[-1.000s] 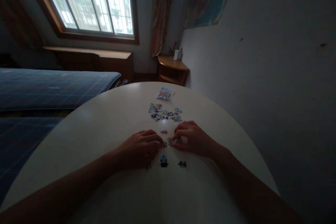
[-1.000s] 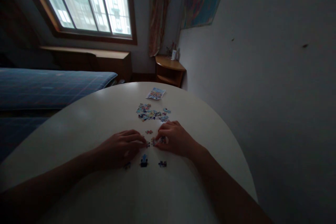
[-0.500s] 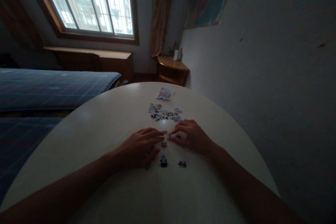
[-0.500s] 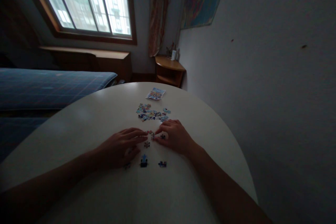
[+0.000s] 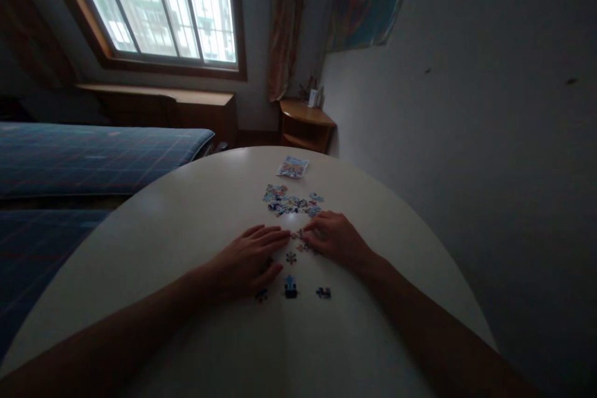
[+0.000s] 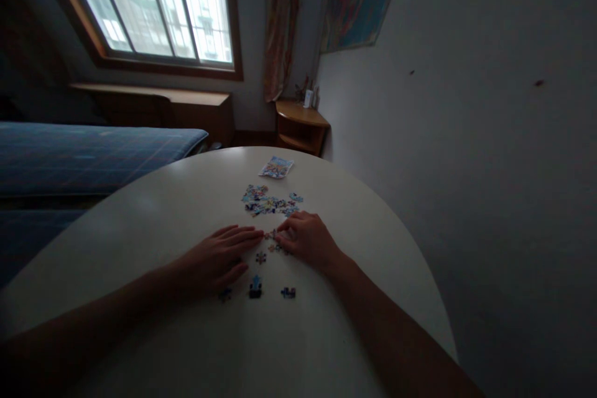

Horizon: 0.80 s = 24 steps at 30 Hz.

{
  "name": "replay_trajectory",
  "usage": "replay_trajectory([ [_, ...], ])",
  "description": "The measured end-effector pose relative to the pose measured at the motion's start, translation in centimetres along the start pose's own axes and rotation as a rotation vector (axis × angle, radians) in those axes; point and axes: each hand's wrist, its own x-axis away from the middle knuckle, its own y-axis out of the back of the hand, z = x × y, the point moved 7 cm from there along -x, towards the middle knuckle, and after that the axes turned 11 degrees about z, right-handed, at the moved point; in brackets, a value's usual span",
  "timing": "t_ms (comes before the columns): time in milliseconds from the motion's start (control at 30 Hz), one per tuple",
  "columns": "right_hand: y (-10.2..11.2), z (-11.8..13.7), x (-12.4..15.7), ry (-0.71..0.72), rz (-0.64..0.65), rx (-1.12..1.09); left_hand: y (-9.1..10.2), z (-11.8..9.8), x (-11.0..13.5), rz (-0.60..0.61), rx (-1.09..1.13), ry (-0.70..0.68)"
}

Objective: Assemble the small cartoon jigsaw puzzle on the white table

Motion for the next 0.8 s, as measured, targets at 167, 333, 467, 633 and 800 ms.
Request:
replay_trajectory([
  [167, 0.04, 0.06, 0.1, 0.005, -0.004, 0.005, 0.06, -0.03, 0.01, 0.001, 0.01, 0.003],
  [333, 0.14, 0.18, 0.1, 0.011, 0.003, 0.0, 0.13, -0.14, 0.03, -0.006, -0.003, 0.005],
  [467, 0.22, 0.26, 0.15, 0.013, 0.022, -0.001, 0.08, -0.18, -0.01, -0.012, -0.017, -0.006],
  [633, 0.34, 0.34, 0.29, 0.037, 0.027, -0.011, -0.06, -0.15, -0.1, 0.006, -0.028, -0.006],
  [800, 0.3, 0.43, 0.33, 0.031, 0.037, -0.001, -0.04, -0.17, -0.07, 0.004, -0.027, -0.006],
])
